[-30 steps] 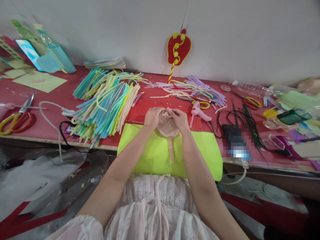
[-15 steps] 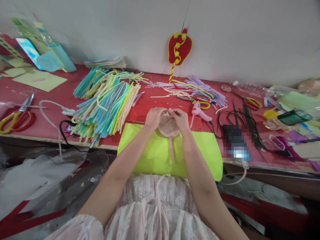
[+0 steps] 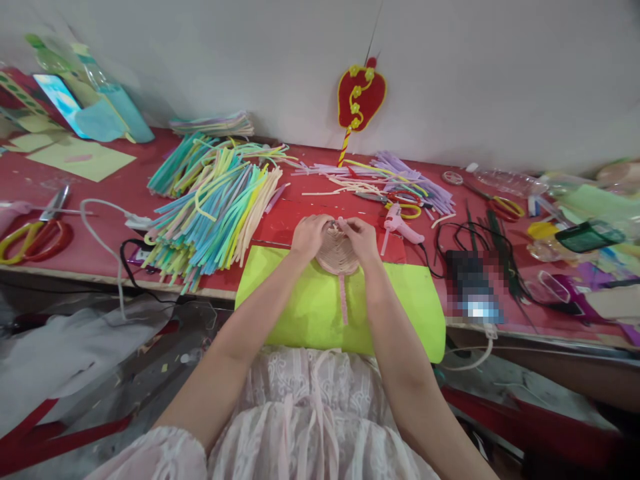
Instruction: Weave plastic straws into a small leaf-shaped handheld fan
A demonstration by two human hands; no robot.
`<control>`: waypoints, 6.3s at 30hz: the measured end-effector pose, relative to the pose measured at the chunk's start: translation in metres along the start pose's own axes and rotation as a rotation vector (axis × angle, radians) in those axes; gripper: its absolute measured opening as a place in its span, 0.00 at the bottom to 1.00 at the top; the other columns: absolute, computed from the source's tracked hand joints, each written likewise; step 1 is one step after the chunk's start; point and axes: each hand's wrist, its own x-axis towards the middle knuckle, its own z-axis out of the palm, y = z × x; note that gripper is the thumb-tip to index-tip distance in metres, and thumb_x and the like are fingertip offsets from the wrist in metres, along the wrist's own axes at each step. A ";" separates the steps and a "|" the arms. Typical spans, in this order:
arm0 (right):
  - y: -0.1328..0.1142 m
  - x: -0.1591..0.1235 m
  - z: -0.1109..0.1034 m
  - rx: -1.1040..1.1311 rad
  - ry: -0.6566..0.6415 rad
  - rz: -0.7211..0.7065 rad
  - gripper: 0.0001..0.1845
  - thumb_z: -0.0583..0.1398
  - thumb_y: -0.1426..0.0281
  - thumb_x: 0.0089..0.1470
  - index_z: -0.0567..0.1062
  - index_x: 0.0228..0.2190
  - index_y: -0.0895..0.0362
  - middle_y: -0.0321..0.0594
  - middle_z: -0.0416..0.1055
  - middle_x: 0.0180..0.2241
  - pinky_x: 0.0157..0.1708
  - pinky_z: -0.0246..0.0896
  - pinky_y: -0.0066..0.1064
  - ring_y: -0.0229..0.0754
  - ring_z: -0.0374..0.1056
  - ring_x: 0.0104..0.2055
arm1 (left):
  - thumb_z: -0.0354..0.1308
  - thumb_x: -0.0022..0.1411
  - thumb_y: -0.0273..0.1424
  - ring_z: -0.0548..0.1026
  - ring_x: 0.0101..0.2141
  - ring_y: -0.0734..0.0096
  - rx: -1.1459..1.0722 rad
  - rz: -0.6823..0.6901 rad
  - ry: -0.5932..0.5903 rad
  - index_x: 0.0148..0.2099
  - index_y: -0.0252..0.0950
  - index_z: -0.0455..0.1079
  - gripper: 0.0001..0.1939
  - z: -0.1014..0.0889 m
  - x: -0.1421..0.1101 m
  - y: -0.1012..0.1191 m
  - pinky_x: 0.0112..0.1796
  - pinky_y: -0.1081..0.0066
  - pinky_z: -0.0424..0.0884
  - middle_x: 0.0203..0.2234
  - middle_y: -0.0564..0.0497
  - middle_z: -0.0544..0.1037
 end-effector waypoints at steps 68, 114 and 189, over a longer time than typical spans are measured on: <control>0.025 0.011 -0.003 0.011 0.313 0.132 0.24 0.56 0.50 0.42 0.74 0.28 0.59 0.41 0.72 0.27 0.27 0.61 0.30 0.38 0.65 0.28 | 0.51 0.56 0.40 0.71 0.32 0.66 -0.043 -0.442 -0.001 0.29 0.34 0.66 0.13 0.004 0.001 -0.018 0.36 0.67 0.65 0.28 0.45 0.72; -0.001 0.004 -0.006 0.233 0.330 -0.045 0.16 0.61 0.56 0.42 0.76 0.31 0.53 0.37 0.72 0.36 0.45 0.59 0.37 0.40 0.66 0.42 | 0.55 0.52 0.40 0.72 0.33 0.69 -1.096 -0.531 0.191 0.34 0.33 0.72 0.15 0.007 0.009 -0.010 0.37 0.70 0.67 0.30 0.49 0.76; -0.016 -0.003 -0.004 -0.002 0.317 -0.128 0.13 0.57 0.58 0.46 0.67 0.23 0.56 0.40 0.71 0.35 0.42 0.59 0.34 0.40 0.65 0.40 | 0.59 0.46 0.43 0.68 0.26 0.76 -0.933 -0.495 0.193 0.31 0.34 0.71 0.17 -0.004 0.009 -0.002 0.28 0.76 0.63 0.24 0.52 0.73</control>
